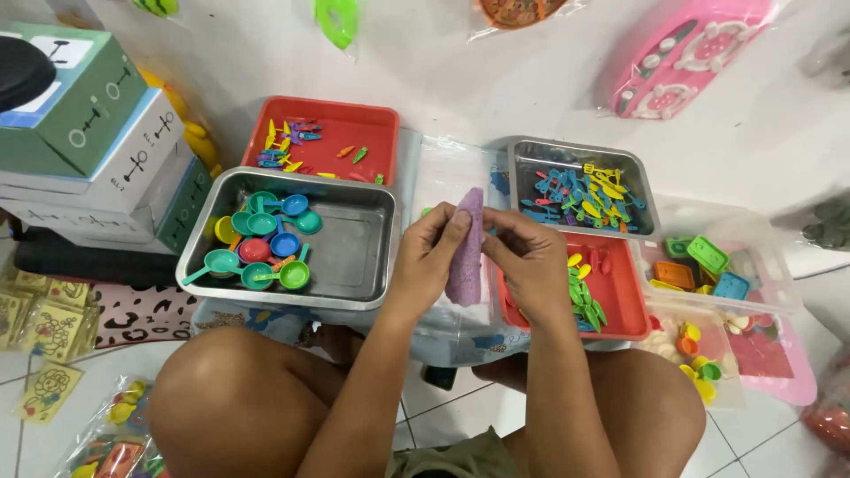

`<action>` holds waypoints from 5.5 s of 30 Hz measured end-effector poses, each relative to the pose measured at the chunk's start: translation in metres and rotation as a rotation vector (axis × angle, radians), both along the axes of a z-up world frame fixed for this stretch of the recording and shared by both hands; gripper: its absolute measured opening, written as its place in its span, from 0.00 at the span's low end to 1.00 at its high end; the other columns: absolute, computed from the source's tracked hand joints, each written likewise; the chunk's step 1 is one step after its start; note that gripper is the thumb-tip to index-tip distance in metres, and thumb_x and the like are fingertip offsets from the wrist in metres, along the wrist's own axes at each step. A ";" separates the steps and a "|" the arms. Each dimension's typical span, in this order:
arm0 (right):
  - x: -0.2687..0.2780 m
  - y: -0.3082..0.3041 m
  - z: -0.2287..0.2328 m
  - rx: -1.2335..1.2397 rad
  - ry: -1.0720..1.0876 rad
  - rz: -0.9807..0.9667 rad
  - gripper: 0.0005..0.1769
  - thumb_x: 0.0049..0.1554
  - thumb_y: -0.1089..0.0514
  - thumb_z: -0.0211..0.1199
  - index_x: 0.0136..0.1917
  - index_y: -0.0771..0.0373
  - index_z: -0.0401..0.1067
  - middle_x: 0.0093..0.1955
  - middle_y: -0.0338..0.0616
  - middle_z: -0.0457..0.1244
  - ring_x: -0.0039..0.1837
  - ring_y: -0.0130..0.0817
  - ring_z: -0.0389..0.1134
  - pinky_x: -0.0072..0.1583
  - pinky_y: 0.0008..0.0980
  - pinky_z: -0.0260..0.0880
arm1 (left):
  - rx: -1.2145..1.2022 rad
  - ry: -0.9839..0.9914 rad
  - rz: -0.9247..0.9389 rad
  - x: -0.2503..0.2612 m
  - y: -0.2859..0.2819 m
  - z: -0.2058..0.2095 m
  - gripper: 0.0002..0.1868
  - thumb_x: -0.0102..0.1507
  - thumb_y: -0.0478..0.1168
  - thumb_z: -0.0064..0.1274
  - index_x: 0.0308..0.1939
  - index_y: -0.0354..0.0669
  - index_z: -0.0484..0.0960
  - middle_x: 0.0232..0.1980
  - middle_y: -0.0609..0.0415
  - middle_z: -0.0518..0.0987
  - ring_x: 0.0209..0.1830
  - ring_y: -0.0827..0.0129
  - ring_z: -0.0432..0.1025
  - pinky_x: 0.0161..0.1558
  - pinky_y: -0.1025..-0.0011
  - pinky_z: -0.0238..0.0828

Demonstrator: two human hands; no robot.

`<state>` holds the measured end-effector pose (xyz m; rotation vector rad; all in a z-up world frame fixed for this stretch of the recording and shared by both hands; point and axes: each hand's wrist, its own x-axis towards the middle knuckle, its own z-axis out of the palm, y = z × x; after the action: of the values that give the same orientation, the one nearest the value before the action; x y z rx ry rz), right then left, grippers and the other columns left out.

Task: Sorting small plastic toy components from trays and packing them into small plastic bags

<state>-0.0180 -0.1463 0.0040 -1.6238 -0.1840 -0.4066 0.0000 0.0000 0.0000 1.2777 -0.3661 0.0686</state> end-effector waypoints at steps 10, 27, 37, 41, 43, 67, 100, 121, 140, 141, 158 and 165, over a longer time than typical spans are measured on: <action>0.002 -0.019 -0.002 0.099 0.005 -0.036 0.22 0.52 0.69 0.72 0.61 0.67 0.77 0.40 0.46 0.69 0.41 0.27 0.69 0.50 0.29 0.73 | -0.358 0.233 -0.108 -0.003 -0.012 -0.020 0.12 0.69 0.38 0.51 0.54 0.38 0.81 0.38 0.58 0.77 0.40 0.77 0.72 0.44 0.78 0.71; 0.001 0.019 -0.019 0.156 0.071 -0.159 0.13 0.53 0.68 0.72 0.53 0.64 0.81 0.43 0.44 0.73 0.42 0.23 0.70 0.46 0.26 0.75 | -0.434 0.222 0.089 -0.012 -0.008 -0.023 0.07 0.64 0.35 0.60 0.46 0.39 0.85 0.35 0.60 0.75 0.39 0.78 0.68 0.45 0.77 0.71; 0.004 0.012 -0.032 0.275 0.077 -0.122 0.19 0.46 0.71 0.75 0.51 0.65 0.77 0.43 0.46 0.74 0.46 0.26 0.75 0.52 0.27 0.74 | -0.322 0.172 0.112 -0.016 -0.005 -0.014 0.06 0.65 0.40 0.61 0.36 0.44 0.82 0.31 0.64 0.70 0.36 0.79 0.65 0.41 0.77 0.66; 0.011 0.003 -0.050 0.467 0.066 0.000 0.18 0.49 0.75 0.70 0.51 0.66 0.73 0.42 0.48 0.73 0.41 0.31 0.74 0.45 0.27 0.75 | -0.180 -0.013 0.099 -0.012 0.006 -0.011 0.09 0.59 0.40 0.66 0.36 0.40 0.83 0.40 0.53 0.79 0.43 0.73 0.72 0.47 0.71 0.72; 0.015 -0.003 -0.058 0.590 0.051 0.048 0.18 0.50 0.75 0.69 0.52 0.66 0.71 0.41 0.48 0.72 0.39 0.33 0.74 0.43 0.28 0.75 | -0.163 -0.125 0.062 -0.011 0.008 -0.008 0.13 0.53 0.39 0.72 0.37 0.39 0.85 0.47 0.48 0.82 0.48 0.69 0.75 0.52 0.68 0.74; 0.002 -0.013 -0.025 0.322 0.087 0.087 0.23 0.48 0.72 0.72 0.59 0.69 0.76 0.36 0.36 0.63 0.38 0.28 0.74 0.38 0.21 0.75 | -0.023 -0.139 0.079 -0.020 0.013 0.004 0.09 0.59 0.38 0.67 0.38 0.36 0.87 0.41 0.51 0.83 0.44 0.74 0.74 0.48 0.70 0.72; 0.014 -0.049 -0.040 -0.274 0.209 0.235 0.43 0.56 0.36 0.57 0.74 0.68 0.64 0.68 0.65 0.62 0.69 0.56 0.64 0.68 0.54 0.64 | -0.293 0.361 0.077 -0.006 -0.001 -0.030 0.13 0.67 0.37 0.52 0.54 0.42 0.84 0.42 0.57 0.82 0.40 0.74 0.76 0.47 0.73 0.74; 0.023 -0.045 -0.036 0.494 0.326 -0.171 0.04 0.57 0.54 0.68 0.42 0.51 0.74 0.38 0.34 0.67 0.38 0.28 0.72 0.41 0.28 0.71 | 1.684 -0.337 0.632 0.297 0.213 -0.086 0.13 0.56 0.33 0.55 0.37 0.57 0.90 0.35 0.54 0.80 0.37 0.53 0.80 0.35 0.53 0.80; 0.029 -0.039 -0.047 0.542 0.426 -0.124 0.09 0.56 0.57 0.66 0.50 0.59 0.73 0.45 0.44 0.67 0.47 0.37 0.69 0.49 0.34 0.67 | 1.402 -0.152 0.421 0.239 0.193 -0.038 0.06 0.56 0.39 0.62 0.37 0.48 0.86 0.40 0.53 0.83 0.44 0.54 0.77 0.46 0.58 0.75; 0.028 -0.035 -0.042 0.488 0.394 -0.134 0.05 0.54 0.55 0.71 0.42 0.53 0.75 0.36 0.38 0.68 0.37 0.36 0.72 0.41 0.33 0.69 | 1.491 -0.165 0.405 0.243 0.197 -0.041 0.07 0.57 0.43 0.65 0.38 0.54 0.87 0.41 0.55 0.84 0.51 0.53 0.79 0.49 0.54 0.78; -0.012 0.003 -0.006 0.450 0.055 -0.286 0.06 0.56 0.59 0.70 0.43 0.53 0.74 0.37 0.31 0.65 0.42 0.22 0.67 0.47 0.26 0.69 | 0.106 0.092 0.006 0.022 0.022 -0.004 0.12 0.60 0.33 0.63 0.47 0.37 0.85 0.37 0.49 0.83 0.35 0.72 0.78 0.40 0.74 0.79; -0.001 -0.005 -0.026 0.364 0.053 0.167 0.32 0.66 0.36 0.44 0.42 0.65 0.74 0.53 0.50 0.68 0.46 0.36 0.69 0.36 0.30 0.67 | 0.051 0.178 0.065 -0.002 0.012 -0.021 0.12 0.61 0.33 0.60 0.48 0.36 0.84 0.38 0.47 0.81 0.34 0.69 0.77 0.39 0.69 0.79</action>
<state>-0.0195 -0.1514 -0.0221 -1.2489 -0.1918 -0.2503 -0.0021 0.0123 -0.0206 1.3350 -0.1745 0.0009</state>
